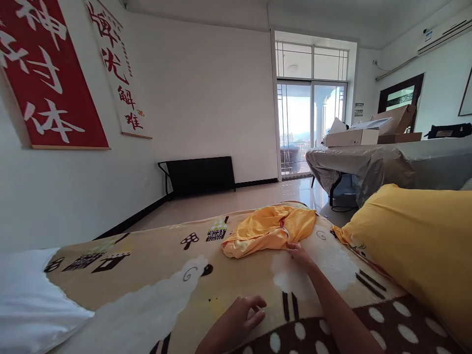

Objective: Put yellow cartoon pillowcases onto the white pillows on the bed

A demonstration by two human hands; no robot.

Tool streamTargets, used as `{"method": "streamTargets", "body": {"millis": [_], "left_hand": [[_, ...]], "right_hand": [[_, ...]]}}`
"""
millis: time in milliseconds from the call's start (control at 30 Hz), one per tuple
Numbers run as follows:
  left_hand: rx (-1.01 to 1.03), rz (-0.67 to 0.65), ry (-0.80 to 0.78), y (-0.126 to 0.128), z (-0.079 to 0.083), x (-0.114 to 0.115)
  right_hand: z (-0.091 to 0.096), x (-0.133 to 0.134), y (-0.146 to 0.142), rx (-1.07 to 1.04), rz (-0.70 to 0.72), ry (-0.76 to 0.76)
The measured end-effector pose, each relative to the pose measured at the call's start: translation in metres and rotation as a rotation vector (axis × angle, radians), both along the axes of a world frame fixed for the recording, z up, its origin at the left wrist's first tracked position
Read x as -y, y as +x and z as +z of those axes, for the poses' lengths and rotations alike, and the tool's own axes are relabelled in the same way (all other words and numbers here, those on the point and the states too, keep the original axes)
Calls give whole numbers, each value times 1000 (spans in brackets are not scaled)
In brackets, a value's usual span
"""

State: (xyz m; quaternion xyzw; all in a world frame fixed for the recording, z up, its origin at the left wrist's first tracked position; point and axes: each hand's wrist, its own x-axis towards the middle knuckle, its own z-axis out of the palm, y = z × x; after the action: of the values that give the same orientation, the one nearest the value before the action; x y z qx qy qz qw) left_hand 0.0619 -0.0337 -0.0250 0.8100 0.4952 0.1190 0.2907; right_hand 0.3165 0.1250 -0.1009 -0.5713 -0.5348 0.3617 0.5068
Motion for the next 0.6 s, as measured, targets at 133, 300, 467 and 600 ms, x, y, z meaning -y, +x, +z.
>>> {"method": "streamTargets", "body": {"millis": [133,300,467,600], "left_hand": [[-6,-3,-4,0,5,1],[13,9,-2,-4,2,-1],[135,47,25,-11,-10,-13],[625,164,-169,-10,-20,-31]], "right_hand": [[6,4,1,-218,46,-60],[21,12,-4,-445,156,-40],[52,28,-24,-571,316,25],[85,65,-65,-524,528,80]]}}
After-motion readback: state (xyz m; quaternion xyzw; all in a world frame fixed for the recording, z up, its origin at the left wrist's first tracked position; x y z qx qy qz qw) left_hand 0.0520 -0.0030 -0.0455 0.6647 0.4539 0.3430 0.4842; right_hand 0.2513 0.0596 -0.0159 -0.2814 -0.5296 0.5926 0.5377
